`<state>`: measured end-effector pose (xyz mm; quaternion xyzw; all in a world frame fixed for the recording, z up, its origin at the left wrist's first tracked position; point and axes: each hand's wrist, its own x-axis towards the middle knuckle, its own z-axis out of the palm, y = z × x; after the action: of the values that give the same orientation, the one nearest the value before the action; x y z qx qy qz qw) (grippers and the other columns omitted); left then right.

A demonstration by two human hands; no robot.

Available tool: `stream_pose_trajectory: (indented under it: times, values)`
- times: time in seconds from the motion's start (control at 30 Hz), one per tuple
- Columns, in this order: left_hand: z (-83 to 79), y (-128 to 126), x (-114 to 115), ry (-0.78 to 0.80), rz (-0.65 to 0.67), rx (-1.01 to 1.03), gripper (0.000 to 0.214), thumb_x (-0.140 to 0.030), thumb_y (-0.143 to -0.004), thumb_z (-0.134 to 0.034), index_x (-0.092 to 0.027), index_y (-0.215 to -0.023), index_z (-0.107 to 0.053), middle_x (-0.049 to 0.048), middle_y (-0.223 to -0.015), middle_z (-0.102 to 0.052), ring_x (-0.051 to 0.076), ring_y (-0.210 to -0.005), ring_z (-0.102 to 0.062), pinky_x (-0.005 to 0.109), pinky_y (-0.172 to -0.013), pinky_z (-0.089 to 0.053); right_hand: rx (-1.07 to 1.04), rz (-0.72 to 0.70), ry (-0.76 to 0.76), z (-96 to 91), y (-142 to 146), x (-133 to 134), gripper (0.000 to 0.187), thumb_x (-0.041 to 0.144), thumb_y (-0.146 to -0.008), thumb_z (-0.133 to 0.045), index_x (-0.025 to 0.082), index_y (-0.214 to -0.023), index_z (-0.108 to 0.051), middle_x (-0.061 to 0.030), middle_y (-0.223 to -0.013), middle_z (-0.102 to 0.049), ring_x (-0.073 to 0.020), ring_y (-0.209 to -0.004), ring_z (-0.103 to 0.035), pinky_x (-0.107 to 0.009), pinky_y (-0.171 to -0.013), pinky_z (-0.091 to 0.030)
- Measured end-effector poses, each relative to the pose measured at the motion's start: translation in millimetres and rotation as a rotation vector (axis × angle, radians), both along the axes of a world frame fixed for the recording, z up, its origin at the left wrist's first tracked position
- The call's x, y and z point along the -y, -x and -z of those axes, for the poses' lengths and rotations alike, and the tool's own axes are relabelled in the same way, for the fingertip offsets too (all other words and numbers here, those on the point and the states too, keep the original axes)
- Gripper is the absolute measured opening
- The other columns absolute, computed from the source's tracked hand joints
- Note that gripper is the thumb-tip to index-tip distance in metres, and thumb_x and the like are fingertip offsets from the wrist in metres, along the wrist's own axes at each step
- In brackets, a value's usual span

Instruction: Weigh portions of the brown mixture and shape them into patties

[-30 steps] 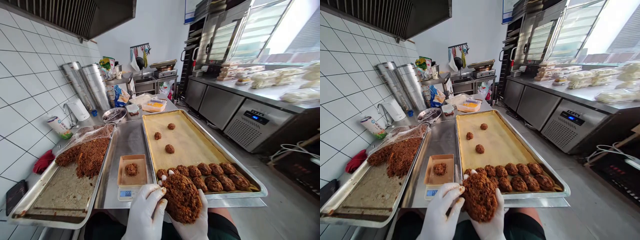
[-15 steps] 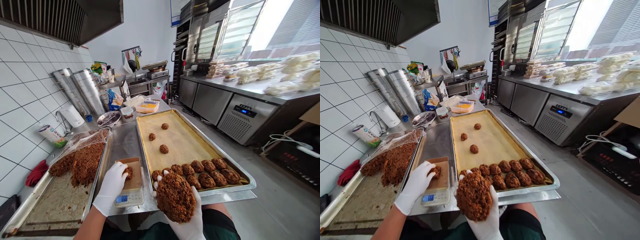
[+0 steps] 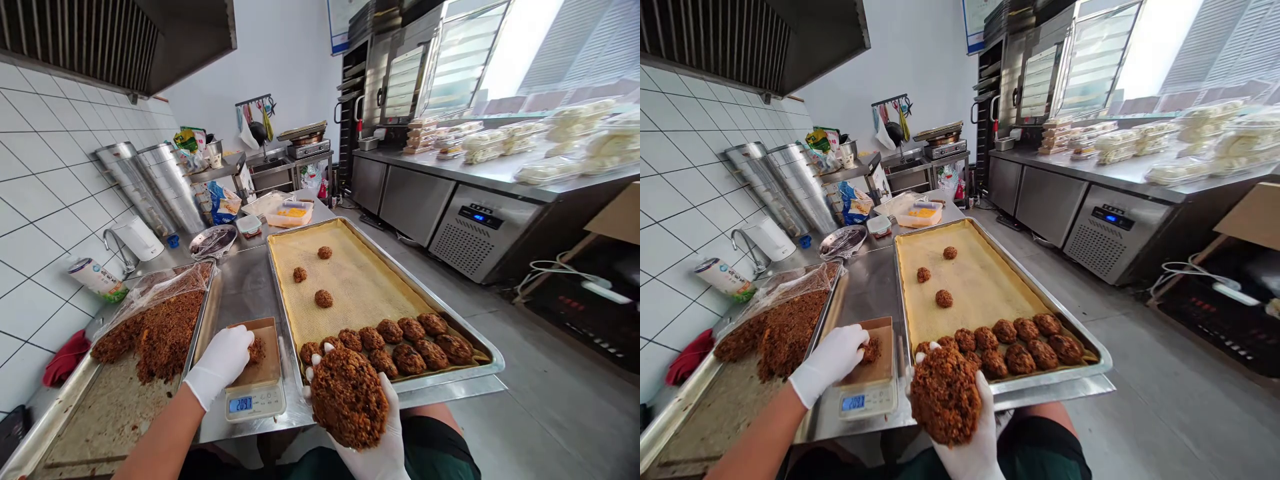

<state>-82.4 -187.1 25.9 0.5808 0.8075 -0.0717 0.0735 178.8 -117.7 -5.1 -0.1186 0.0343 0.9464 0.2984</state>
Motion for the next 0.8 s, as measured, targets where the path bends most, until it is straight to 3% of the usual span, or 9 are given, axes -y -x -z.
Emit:
stream_pose_trajectory:
  times: [0.37, 0.6, 0.7, 0.8]
  values:
    - [-4.4, 3, -6, 0.019, -0.01, -0.015, 0.018, -0.015, -0.081, -0.057, -0.023, -0.087, -0.073, 0.009, -0.092, -0.077, 0.028, -0.093, -0.072, 0.036, -0.083, -0.047, -0.002, -0.018, -0.018, 5.2, -2, -3, 0.06, 0.067, -0.084, -0.056, 0.023, -0.124, -0.069, -0.0141, -0.124, -0.074, -0.0313, -0.109, -0.069, -0.057, -0.108, -0.043]
    - [-27.3, 5, 8, -0.056, -0.052, 0.0, 0.033, -0.017, -0.09, -0.053, -0.028, -0.114, -0.071, 0.008, -0.1, -0.079, 0.027, -0.093, -0.073, 0.035, -0.082, -0.049, 0.002, -0.026, -0.014, 7.0, -1, -2, 0.062, 0.065, -0.085, -0.056, 0.019, -0.125, -0.068, -0.0149, -0.123, -0.075, -0.0316, -0.109, -0.069, -0.056, -0.106, -0.046]
    - [-39.5, -8, 17, -0.136, -0.084, -0.009, 0.034, -0.021, -0.097, -0.047, -0.027, -0.124, -0.066, 0.0085, -0.105, -0.079, 0.028, -0.094, -0.074, 0.036, -0.081, -0.05, 0.002, -0.018, -0.047, 5.8, 1, 0, 0.061, 0.064, -0.087, -0.054, 0.019, -0.124, -0.069, -0.0147, -0.122, -0.075, -0.0312, -0.108, -0.07, -0.055, -0.105, -0.047]
    - [-45.3, -42, 23, -0.35, -0.094, 0.128, 0.028, -0.03, -0.1, -0.05, -0.032, -0.123, -0.065, 0.0026, -0.112, -0.078, 0.023, -0.095, -0.074, 0.032, -0.081, -0.052, 0.011, 0.002, -0.055, 4.7, 5, 4, 0.059, 0.064, -0.088, -0.053, 0.02, -0.123, -0.07, -0.0134, -0.122, -0.076, -0.0302, -0.107, -0.071, -0.056, -0.105, -0.047]
